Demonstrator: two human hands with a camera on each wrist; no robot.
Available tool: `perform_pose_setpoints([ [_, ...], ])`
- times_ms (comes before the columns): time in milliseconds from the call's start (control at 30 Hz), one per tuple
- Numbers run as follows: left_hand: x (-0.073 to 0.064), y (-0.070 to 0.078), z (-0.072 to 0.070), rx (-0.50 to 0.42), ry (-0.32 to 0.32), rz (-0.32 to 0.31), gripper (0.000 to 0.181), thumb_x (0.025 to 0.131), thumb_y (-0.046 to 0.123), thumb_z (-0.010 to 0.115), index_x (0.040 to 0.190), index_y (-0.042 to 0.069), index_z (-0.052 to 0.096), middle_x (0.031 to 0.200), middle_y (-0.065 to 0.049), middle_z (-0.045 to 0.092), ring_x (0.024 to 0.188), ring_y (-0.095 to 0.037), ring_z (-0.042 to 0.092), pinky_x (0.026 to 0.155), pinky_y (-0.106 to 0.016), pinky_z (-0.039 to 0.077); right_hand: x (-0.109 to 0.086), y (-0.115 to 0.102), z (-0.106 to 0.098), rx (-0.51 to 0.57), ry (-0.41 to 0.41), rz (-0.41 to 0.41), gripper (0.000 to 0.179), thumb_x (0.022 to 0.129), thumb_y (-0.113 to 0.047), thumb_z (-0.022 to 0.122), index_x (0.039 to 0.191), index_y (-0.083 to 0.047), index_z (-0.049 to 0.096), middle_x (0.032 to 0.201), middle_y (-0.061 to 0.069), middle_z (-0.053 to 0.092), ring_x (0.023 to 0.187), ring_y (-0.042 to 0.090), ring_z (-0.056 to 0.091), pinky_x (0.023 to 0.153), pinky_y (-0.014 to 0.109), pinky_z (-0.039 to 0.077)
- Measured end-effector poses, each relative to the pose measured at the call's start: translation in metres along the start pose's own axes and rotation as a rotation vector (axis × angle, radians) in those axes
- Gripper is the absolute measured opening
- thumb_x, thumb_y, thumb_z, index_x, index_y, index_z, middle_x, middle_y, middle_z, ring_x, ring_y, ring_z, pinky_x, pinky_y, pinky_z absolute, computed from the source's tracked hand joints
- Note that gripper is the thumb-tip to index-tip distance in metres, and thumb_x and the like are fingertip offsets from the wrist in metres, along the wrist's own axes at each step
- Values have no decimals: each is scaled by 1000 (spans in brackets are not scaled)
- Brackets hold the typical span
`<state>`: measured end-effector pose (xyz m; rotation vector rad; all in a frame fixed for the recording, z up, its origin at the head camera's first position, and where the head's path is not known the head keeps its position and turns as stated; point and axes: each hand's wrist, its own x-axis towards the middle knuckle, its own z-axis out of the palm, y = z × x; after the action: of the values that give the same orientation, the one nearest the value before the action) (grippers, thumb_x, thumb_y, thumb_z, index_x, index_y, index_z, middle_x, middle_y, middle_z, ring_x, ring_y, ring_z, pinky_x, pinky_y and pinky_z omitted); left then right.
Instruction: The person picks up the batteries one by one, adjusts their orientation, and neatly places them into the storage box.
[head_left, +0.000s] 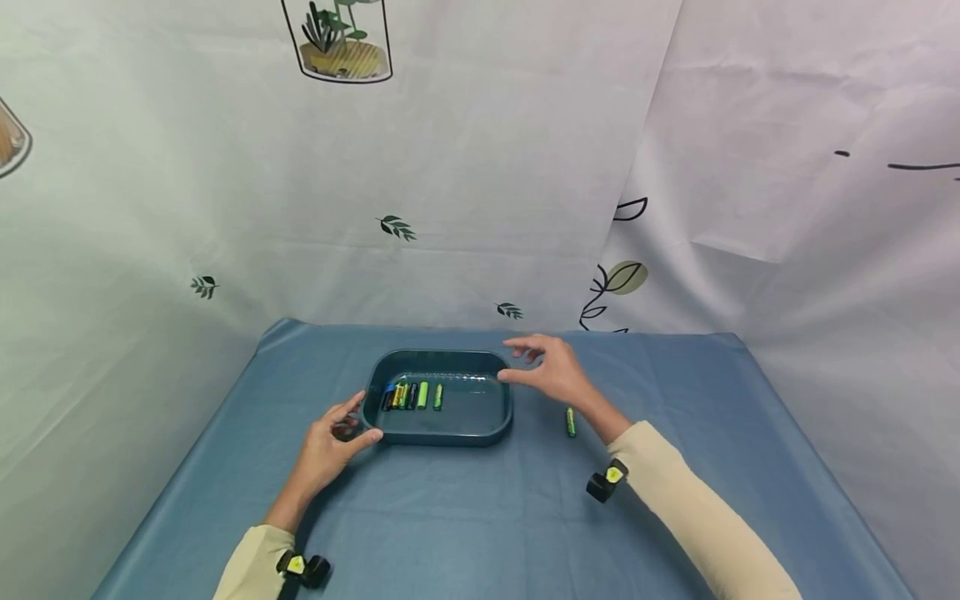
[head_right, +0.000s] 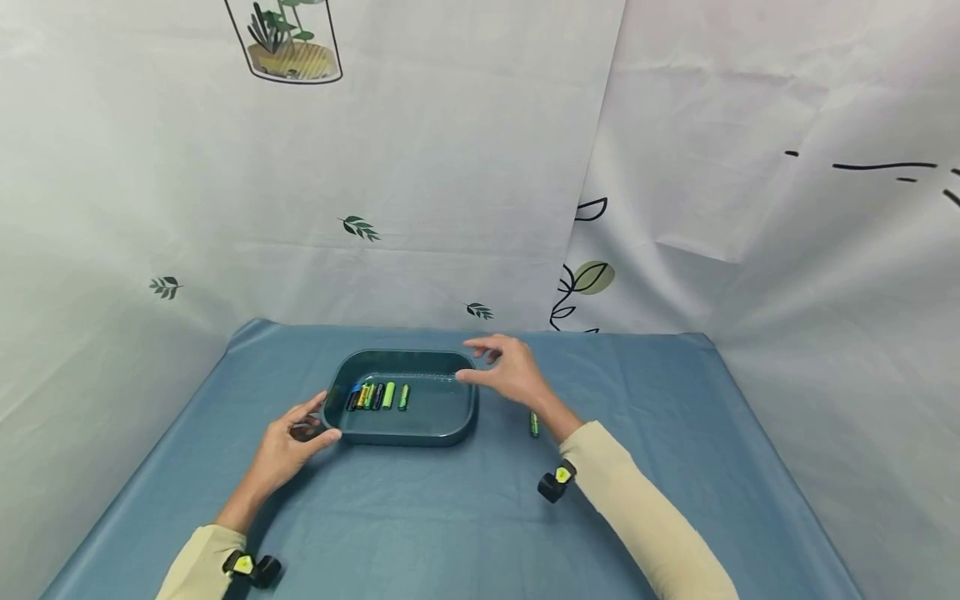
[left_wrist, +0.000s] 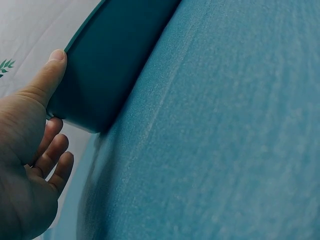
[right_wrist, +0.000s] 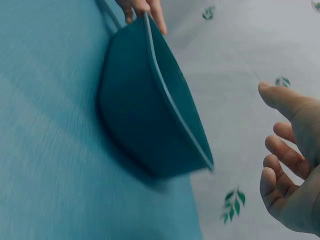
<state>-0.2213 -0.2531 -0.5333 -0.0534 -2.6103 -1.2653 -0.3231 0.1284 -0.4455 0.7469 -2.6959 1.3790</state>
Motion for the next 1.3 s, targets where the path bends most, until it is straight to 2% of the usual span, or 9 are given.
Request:
perform_pose_setpoints([
  [167,0,1,0,0,2,-3,79,86,30,85,153,9,49,130,-20,60,107,-35,62,90,-55,50,-18,20,-16,-12,48,37,51,84,-34,87,130,-19,72,116,13,69,105,37,63,79,43,53],
  [333,1,2,0,3,0,-4,79,86,31,85,153,9,49,130,-21,60,107,-35,62,91,-56,50,-32,37,-25,-30,63,68,51,84,-33,86,130,-17,72,116,15,68,103,34,63,78,42,52],
  [567,0,2,0,-3,1,1,79,86,30,85,153,8,49,130,-21,60,107,-34,62,91,-56,50,-47,58,-30,-5,67,89,51,85,-32,86,130,-14,72,117,19,69,103,35,64,79,43,52],
  [733,0,1,1,-8,0,-6,80,86,31,85,153,9,49,131,-20,60,108,-34,61,92,-56,50,-60,76,-28,-23,48,99,55,85,-34,86,131,-9,71,113,14,70,99,28,65,80,43,53],
  [967,0,1,0,-10,5,-2,78,86,30,85,153,9,49,130,-20,60,107,-33,62,91,-55,50,-76,97,-23,-80,48,70,56,83,-33,88,129,-7,72,107,6,71,93,19,63,78,40,52],
  [1300,-1,0,-1,-14,-4,0,79,87,31,85,153,9,49,131,-20,59,108,-34,61,91,-56,50,-85,108,-23,-105,19,17,57,79,-35,90,127,-11,73,100,-2,66,90,14,59,80,37,51],
])
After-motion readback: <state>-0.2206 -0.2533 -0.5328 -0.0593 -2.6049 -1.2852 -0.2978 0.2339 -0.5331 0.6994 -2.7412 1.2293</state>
